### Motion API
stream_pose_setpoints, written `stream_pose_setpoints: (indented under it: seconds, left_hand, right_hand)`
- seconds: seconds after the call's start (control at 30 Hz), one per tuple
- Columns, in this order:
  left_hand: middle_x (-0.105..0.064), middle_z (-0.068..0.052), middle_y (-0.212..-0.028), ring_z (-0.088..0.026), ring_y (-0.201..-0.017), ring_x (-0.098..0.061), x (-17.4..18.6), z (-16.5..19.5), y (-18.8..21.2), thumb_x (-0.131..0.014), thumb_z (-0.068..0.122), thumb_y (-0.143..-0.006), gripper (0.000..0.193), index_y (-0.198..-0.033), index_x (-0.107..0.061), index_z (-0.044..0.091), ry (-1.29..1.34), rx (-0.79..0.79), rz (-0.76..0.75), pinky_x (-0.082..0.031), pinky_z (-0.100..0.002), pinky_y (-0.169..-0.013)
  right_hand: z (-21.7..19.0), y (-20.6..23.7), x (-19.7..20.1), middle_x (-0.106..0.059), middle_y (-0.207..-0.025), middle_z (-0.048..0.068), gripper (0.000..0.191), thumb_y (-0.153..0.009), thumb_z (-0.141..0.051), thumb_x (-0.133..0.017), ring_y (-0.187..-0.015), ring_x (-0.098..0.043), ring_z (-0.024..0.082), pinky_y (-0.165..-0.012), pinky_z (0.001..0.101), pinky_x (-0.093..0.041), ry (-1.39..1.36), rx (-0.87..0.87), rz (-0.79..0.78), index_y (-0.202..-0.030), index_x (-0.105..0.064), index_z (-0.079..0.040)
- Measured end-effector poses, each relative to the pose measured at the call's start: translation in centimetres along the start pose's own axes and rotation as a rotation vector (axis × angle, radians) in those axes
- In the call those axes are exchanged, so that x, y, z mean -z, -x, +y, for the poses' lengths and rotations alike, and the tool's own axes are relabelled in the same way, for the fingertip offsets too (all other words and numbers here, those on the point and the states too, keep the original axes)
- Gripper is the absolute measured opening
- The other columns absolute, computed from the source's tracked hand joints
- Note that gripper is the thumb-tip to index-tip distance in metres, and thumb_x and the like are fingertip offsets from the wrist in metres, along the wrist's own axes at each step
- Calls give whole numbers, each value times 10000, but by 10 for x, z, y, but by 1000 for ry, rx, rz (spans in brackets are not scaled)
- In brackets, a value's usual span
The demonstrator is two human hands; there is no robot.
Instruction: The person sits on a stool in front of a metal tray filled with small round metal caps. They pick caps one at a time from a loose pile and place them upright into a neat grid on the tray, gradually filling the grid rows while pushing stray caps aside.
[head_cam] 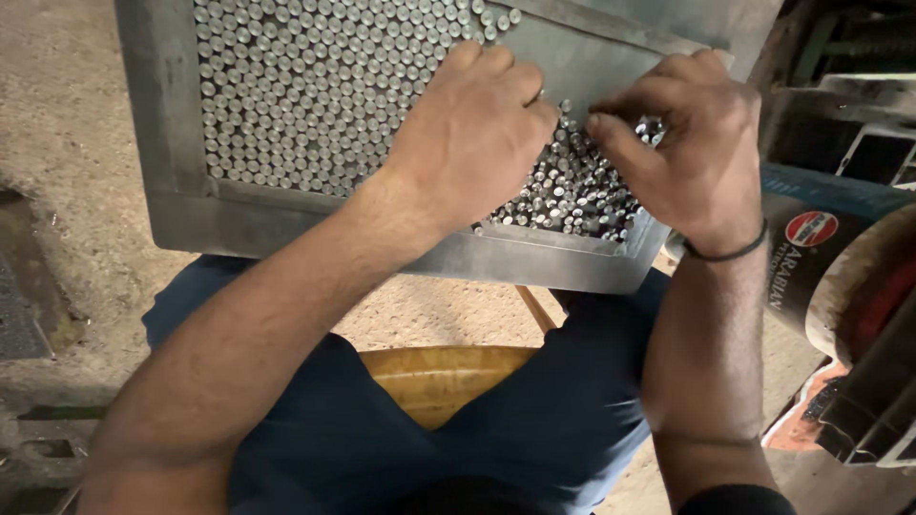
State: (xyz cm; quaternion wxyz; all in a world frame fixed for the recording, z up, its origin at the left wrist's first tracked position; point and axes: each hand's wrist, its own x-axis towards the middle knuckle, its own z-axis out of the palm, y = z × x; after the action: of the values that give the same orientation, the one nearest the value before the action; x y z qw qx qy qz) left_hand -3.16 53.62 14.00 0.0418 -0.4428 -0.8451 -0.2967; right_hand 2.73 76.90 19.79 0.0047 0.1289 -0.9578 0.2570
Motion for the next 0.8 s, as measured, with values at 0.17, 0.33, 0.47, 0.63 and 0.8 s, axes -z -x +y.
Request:
stream_pose_setpoints:
  seconds: [0.17, 0.33, 0.47, 0.63, 0.8]
  left_hand:
    - [-646, -76, -926, -261, -1010, -597, -3, 3, -2, -640, 124, -875, 127, -916, -753, 82, -42, 30, -14, -436, -417, -933]
    - [-640, -89, -922, -270, -989, -593, -2, 1, -5, -691, 159, -871, 119, -923, -747, 68, -134, 60, -15, -427, -430, -890]
    - [-632, -85, -932, -277, -1003, -589, -3, -2, -5, -711, 207, -887, 141, -908, -738, 70, -64, 63, 54, -431, -437, -923]
    - [-626, -65, -929, -256, -983, -581, -9, 2, -4, -703, 193, -913, 107, -880, -744, 99, 30, -31, 66, -423, -435, -910]
    - [-623, -48, -891, -233, -979, -585, -15, 6, -5, -677, 152, -888, 80, -851, -742, 126, -37, -71, -18, -431, -411, -936]
  right_hand:
    - [-3, -4, 3, -679, -903, 135, 91, -868, -78, -810, -871, -587, 322, -789, 430, -476, 88, 4, -58, -931, -785, -17]
    - [2, -3, -3, -686, -932, 134, 49, -946, -63, -770, -941, -622, 302, -895, 433, -495, 184, 0, 51, -977, -777, -25]
    - [1, 2, 3, -695, -895, 154, 93, -956, -103, -803, -857, -613, 317, -786, 448, -482, 81, -158, -13, -1000, -790, -23]
    - [-2, 4, 2, -700, -894, 121, 41, -935, -73, -783, -871, -622, 294, -833, 417, -496, 133, 27, -20, -940, -778, -33]
    - [1, 6, 3, -705, -906, 127, 44, -930, -35, -763, -898, -628, 296, -830, 406, -498, 163, -32, 31, -967, -780, -18]
